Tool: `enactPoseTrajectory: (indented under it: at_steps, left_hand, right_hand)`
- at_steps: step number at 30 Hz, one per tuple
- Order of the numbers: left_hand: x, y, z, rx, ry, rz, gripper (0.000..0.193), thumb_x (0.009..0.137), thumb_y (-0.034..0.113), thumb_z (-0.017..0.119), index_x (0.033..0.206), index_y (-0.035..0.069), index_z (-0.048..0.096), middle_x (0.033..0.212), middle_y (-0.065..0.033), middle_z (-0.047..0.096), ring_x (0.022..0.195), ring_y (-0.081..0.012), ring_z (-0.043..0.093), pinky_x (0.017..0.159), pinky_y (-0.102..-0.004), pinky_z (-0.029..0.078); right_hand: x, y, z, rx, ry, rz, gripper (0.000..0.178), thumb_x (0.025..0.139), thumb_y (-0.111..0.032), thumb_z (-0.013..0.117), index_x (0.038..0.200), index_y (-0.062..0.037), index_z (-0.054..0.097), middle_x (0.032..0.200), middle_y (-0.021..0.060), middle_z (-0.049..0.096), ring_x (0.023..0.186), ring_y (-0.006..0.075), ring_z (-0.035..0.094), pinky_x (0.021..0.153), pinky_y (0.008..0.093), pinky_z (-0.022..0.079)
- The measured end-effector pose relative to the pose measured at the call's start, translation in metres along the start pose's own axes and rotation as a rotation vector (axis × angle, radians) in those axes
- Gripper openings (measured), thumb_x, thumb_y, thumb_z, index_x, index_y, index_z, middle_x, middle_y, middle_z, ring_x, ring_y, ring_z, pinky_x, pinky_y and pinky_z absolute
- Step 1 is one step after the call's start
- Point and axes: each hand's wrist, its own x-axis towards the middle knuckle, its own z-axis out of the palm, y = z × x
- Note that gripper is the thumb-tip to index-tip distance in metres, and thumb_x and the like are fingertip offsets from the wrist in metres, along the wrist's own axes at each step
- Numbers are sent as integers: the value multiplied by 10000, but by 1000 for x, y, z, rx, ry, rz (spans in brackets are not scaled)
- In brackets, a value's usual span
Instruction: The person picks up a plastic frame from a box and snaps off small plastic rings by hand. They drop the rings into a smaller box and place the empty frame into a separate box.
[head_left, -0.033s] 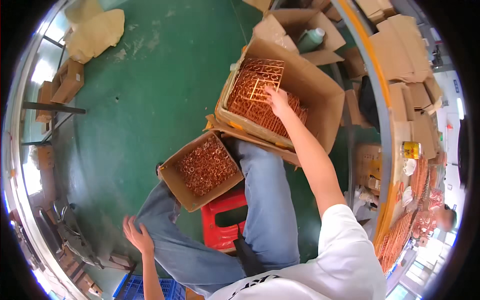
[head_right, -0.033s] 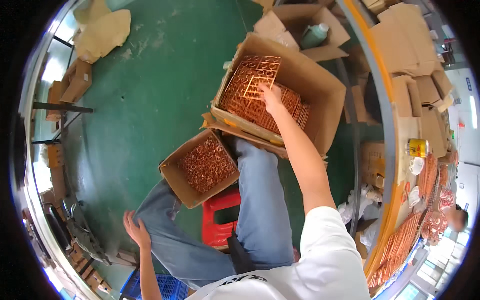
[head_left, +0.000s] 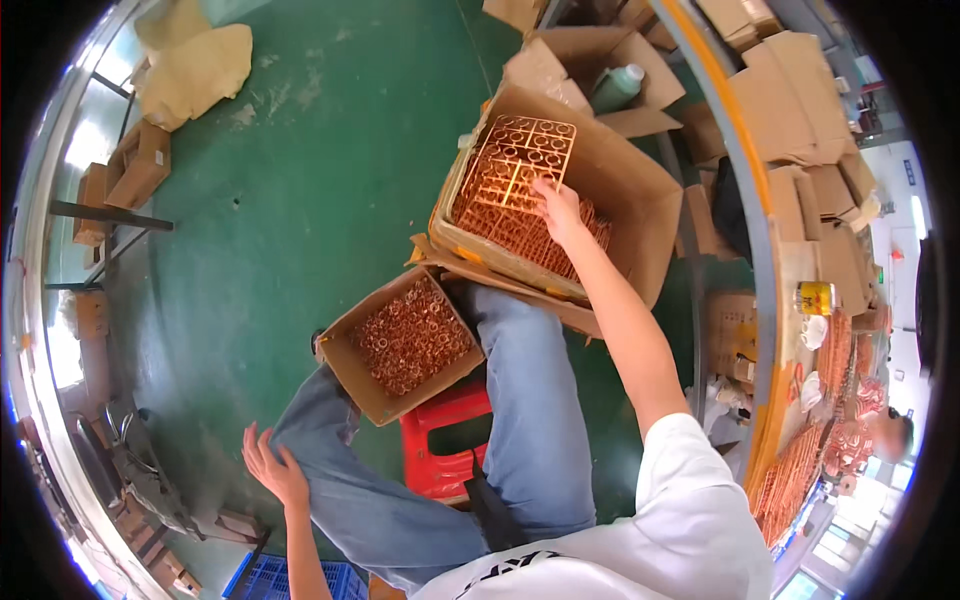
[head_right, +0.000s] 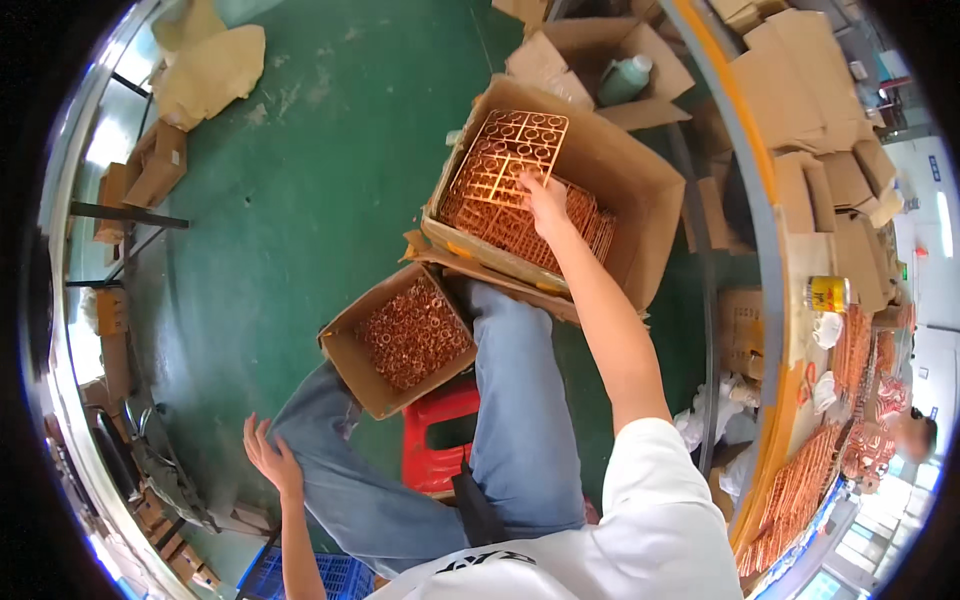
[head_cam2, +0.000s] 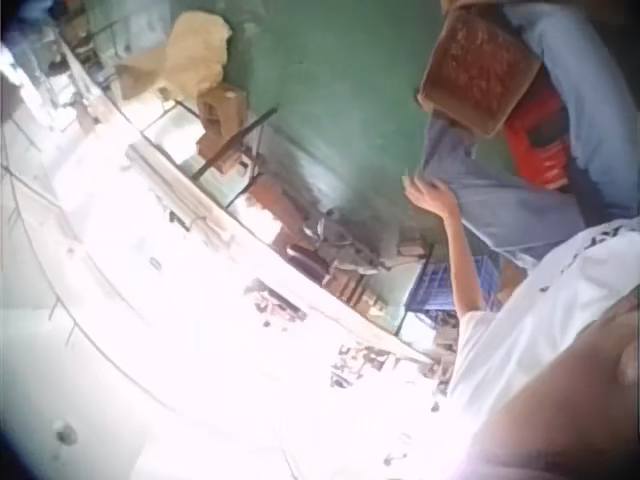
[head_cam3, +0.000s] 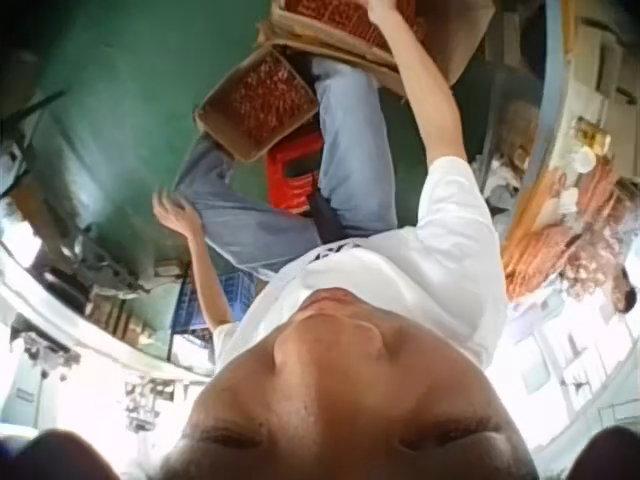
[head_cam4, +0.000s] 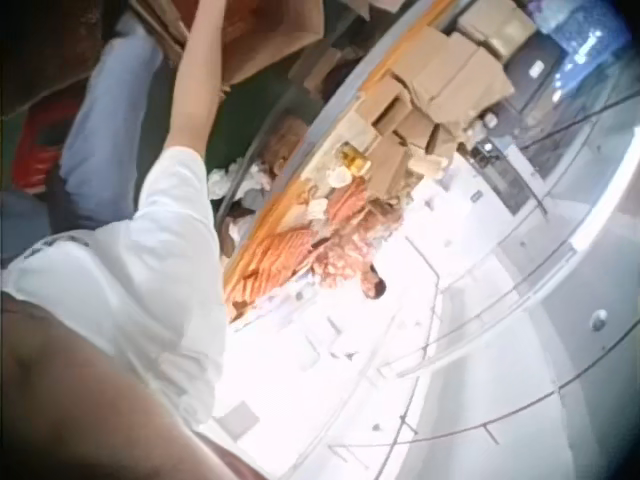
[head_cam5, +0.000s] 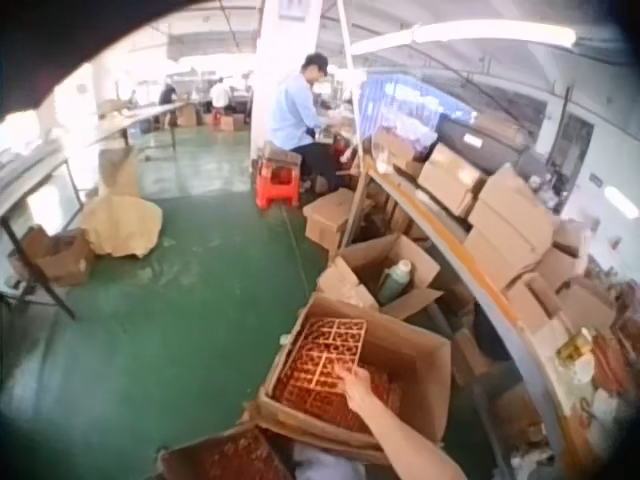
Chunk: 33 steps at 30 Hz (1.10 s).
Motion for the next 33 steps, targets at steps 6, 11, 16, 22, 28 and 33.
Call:
enactPoseTrajectory:
  at_steps: [6,11,16,22,28,33]
  left_hand:
    - [-19,45,0,-458,18,280,231,780,-8,502,1009,-3,534,1114,-127,547,1036,-283,519,853,-347,427]
    - [-20,119,33,-1903,-850,-429,461,919,333,367,1255,18,346,1123,-159,541,995,-255,549,833,-388,476]
    - [-33,97,50,-1696,-696,-328,230,834,37,543,1047,22,457,1014,-103,581,873,-179,591,696,-312,540]
    - [-45,86,84,-1283,-300,-316,155,755,23,636,841,-26,516,809,-69,574,690,-124,586,548,-247,551]
    - [-30,81,86,-1149,-325,-152,202,761,62,619,864,14,452,725,-34,518,588,-106,537,487,-239,500]
    - [-30,87,80,-1407,-394,-203,304,791,73,592,1006,49,379,857,-79,566,768,-143,578,574,-282,526]
  right_hand:
    - [-183,-19,22,106,-438,-29,84,795,-76,576,869,-46,548,765,23,566,665,89,544,556,219,449]
    - [-279,67,65,-2,-789,72,97,785,-39,556,879,-46,532,736,9,544,620,79,517,552,202,419]
    - [-284,82,79,22,-751,218,227,769,-25,594,977,-34,503,819,48,573,661,129,573,604,262,494]
    - [-278,130,95,-223,-584,-15,104,762,-47,638,814,-18,552,644,26,565,469,105,531,426,228,437]
    - [-269,153,103,-299,-462,-43,173,754,-118,661,814,-31,525,692,38,565,483,105,524,435,226,422]
    - [-273,134,96,-62,-598,221,187,838,-215,562,852,-29,561,759,50,602,549,114,539,492,226,453]
